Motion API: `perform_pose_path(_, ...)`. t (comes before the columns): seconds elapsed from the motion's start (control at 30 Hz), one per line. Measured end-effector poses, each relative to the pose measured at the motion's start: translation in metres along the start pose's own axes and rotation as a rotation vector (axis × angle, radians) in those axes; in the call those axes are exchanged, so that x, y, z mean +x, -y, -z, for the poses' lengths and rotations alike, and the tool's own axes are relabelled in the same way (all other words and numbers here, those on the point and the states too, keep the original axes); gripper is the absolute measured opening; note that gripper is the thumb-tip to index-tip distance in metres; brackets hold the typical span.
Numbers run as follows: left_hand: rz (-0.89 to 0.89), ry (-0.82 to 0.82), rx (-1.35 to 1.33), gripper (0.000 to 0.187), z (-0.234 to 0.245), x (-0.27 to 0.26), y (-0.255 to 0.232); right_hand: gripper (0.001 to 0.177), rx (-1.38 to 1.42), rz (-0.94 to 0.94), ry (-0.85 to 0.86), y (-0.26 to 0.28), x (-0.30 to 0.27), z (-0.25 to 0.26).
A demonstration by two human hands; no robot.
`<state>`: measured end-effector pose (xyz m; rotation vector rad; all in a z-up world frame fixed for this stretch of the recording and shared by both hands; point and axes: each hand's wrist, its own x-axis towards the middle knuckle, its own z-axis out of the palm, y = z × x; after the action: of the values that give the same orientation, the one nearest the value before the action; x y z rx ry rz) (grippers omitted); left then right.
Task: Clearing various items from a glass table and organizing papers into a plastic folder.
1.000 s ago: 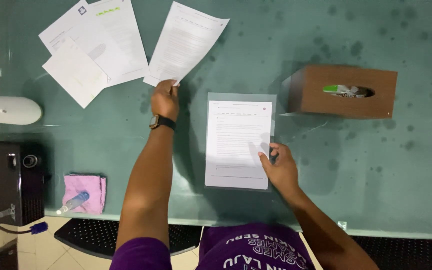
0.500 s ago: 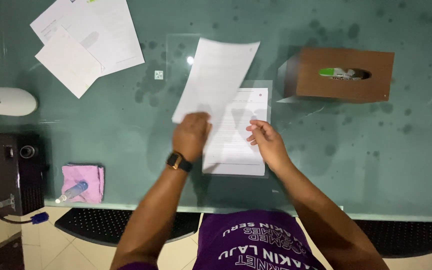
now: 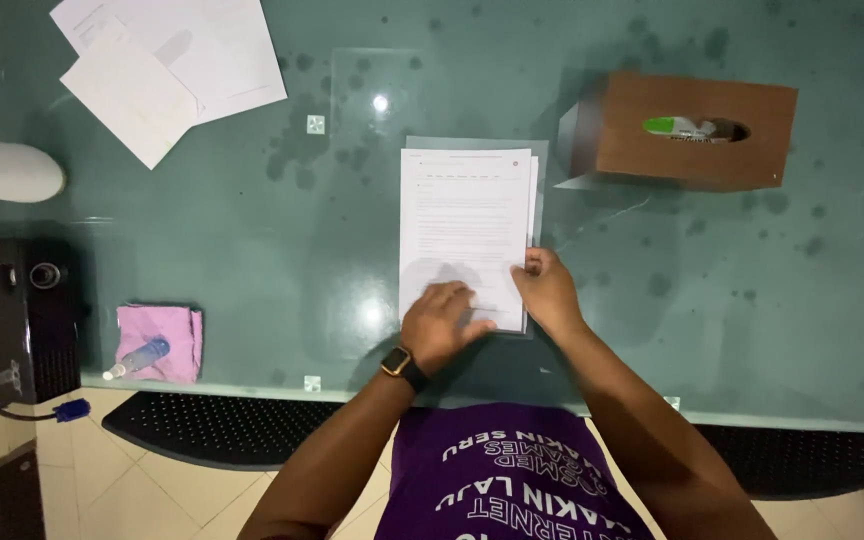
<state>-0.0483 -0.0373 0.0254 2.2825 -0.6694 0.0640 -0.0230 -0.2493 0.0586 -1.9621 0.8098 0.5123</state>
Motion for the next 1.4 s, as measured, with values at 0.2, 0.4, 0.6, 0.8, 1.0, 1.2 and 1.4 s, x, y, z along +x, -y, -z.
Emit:
perform_pose_path(0.2,0.407,0.049,0.26,0.061,-0.005,-0.007,0.05,0.046,-0.104,0.025,-0.036,-0.01,-0.007,-0.002)
perform_pose_path(0.4,0.702,0.164,0.187,0.069,0.015,0.008,0.048,0.042,-0.143,0.062,-0.083,-0.001,-0.017,-0.001)
perform_pose_path(0.6,0.703,0.211,0.185,0.057,0.007,0.009,0.065,0.041,-0.299,0.073,-0.095,0.004,-0.025,-0.001)
perform_pose_path(0.8,0.668,0.194,0.166,0.054,0.0,0.004,0.081,0.042,-0.345,0.038,-0.081,0.0,-0.024,0.001)
perform_pose_path(1.0,0.677,0.196,0.132,0.053,0.006,0.008,0.079,0.041,-0.365,0.087,-0.081,-0.005,-0.021,0.001)
perform_pose_path(1.2,0.74,0.204,0.123,0.052,0.006,0.011,0.075,0.041,-0.415,0.087,-0.071,-0.001,-0.023,0.003)
perform_pose_path(1.4,0.763,0.11,0.058,0.049,0.004,0.016,0.07,0.046,-0.423,0.09,-0.132,0.007,-0.023,0.002)
